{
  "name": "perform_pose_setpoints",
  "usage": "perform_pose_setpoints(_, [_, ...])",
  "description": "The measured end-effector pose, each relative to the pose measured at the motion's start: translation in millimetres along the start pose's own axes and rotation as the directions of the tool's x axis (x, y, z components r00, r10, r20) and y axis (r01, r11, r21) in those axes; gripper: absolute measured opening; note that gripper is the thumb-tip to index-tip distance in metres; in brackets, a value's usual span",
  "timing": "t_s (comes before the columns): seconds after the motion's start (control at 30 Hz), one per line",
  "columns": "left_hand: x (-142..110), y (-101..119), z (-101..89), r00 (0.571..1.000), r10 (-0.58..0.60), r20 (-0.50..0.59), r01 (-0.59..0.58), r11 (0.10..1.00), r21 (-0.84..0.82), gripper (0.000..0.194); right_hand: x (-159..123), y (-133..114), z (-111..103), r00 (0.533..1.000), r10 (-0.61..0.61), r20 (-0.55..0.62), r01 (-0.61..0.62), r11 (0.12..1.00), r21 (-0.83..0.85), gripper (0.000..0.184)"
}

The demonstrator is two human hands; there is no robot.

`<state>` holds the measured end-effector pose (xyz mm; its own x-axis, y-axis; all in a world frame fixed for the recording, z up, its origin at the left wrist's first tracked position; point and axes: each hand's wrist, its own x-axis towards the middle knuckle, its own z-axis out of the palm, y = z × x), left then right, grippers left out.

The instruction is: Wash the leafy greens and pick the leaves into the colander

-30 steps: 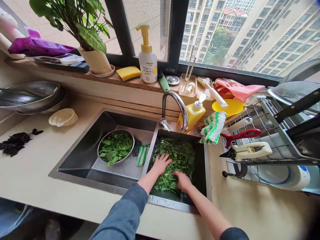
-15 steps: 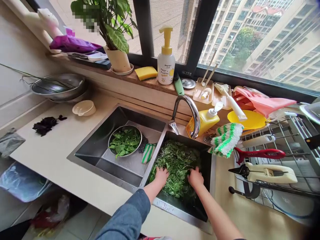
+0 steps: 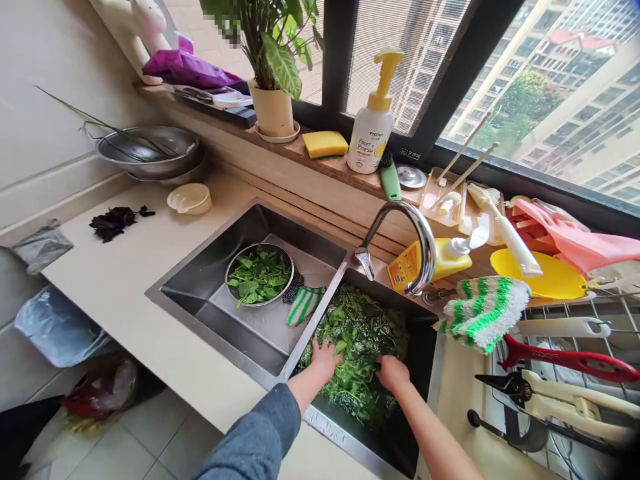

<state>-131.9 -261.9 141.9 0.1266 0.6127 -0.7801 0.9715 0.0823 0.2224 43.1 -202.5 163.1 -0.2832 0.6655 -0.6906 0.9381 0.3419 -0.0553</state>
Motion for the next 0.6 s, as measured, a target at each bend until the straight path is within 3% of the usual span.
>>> perform_pose_setpoints(0.07, [3,9,11.9,0.994,-0.022,0.106,0.022,1.0,0.006,0.083,17,-10,-29,0.987,0.068,-0.147,-0.073,0.997,-0.024,0.029])
perform_pose_setpoints(0.17, [-3,19,19.7,0.994,0.021,0.106,-0.019,1.0,-0.023,0.071,50,-58,-58,0.929,0.009,-0.369,-0.009,1.0,0.002,0.044])
perform_pose_setpoints(0.27, [-14,12,20.5,0.999,0.042,-0.019,-0.044,0.992,-0.121,0.07,72,-103,-54,0.956,0.042,-0.291,-0.025,0.998,0.061,0.06])
perform_pose_setpoints(0.33, [-20,1,20.3,1.0,-0.011,-0.028,0.007,0.989,-0.15,0.075,75,-112,-40,0.973,-0.005,-0.229,0.019,0.998,0.061,0.056])
perform_pose_setpoints(0.4, [-23,-7,19.0,0.996,-0.078,0.049,0.085,0.985,-0.148,0.078,72,-100,-26,0.966,-0.126,-0.226,0.139,0.99,0.039,0.044])
perform_pose_setpoints(0.47, [-24,-8,15.3,0.988,-0.108,0.114,0.124,0.982,-0.141,0.073,63,-73,-18,0.961,-0.167,-0.218,0.18,0.983,0.041,0.037])
perform_pose_setpoints(0.6, [-27,4,2.8,0.991,-0.065,0.116,0.08,0.989,-0.125,0.06,49,-24,-29,0.992,0.012,-0.123,-0.01,1.0,0.017,0.035])
